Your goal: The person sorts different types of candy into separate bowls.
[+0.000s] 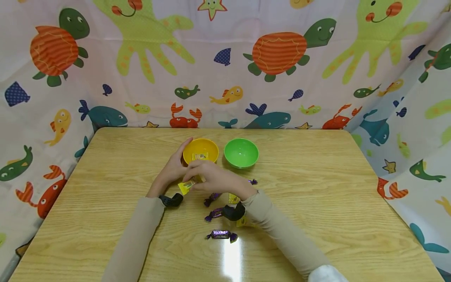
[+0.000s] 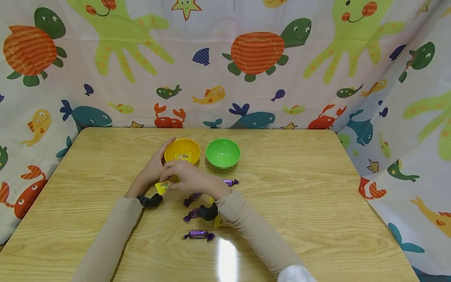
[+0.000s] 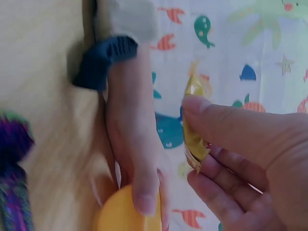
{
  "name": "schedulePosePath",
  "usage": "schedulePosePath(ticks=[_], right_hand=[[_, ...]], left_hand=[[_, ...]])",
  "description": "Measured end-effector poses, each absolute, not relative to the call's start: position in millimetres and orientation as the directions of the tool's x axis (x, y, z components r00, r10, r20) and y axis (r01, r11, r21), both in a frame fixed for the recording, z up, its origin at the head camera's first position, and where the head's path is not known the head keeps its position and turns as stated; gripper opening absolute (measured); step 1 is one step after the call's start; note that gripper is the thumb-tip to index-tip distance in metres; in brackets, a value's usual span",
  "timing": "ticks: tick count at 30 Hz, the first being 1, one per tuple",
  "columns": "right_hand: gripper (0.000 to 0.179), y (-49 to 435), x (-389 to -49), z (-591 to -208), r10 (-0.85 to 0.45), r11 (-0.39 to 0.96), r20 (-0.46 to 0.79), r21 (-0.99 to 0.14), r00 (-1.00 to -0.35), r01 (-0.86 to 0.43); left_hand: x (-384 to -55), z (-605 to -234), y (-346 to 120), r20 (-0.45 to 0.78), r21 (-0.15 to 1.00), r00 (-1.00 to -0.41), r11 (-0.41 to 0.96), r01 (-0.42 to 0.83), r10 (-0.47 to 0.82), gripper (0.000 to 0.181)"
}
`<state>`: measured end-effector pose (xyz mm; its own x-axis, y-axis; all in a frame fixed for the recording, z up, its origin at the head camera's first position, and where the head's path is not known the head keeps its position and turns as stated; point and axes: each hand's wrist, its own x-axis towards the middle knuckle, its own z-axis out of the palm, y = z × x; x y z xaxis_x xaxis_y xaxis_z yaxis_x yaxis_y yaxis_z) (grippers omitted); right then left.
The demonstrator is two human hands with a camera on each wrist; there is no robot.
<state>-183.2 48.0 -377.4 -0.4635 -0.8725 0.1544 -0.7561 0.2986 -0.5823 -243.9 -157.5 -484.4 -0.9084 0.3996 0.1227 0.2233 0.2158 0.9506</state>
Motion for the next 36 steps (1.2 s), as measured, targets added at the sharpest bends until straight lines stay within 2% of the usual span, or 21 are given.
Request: schedulePosePath(ticks=[7,11,16,24,36], right_hand=[[0.019,47.1,-211.0,-379.1,-0.772,0.369,0.208,-0.623,-0.601,-0.69],[0.021,43.6,-228.3,-387.9,-0.681,0.423,0.232,-0.65,-0.694,-0.632],[0.023,40.8,-244.5,-402.1,-0.591,0.536,0.188,-0.635,-0.784,-0.556],[0.02,39.2,-256.2,-419.5,-0.56,0.641,0.183,-0.523,-0.808,-0.563],[0.018,35.0,-261.5,-424.5,-0.566,0.681,0.13,-0.482,-0.814,-0.551]], left_hand=[[-244.3,-485.8,-158.7,0.181,0.92,-0.897,0.253,0.299,0.403,0.102],[-242.5,-485.0,-157.7,0.159,0.908,-0.91,0.306,0.287,0.384,0.105],[-240.5,-484.5,-156.1,0.118,0.913,-0.922,0.325,0.247,0.368,0.106],[-240.1,-484.5,-155.3,0.123,0.915,-0.923,0.317,0.248,0.366,0.108],[-242.0,-488.2,-156.0,0.138,0.908,-0.923,0.325,0.263,0.36,0.108]])
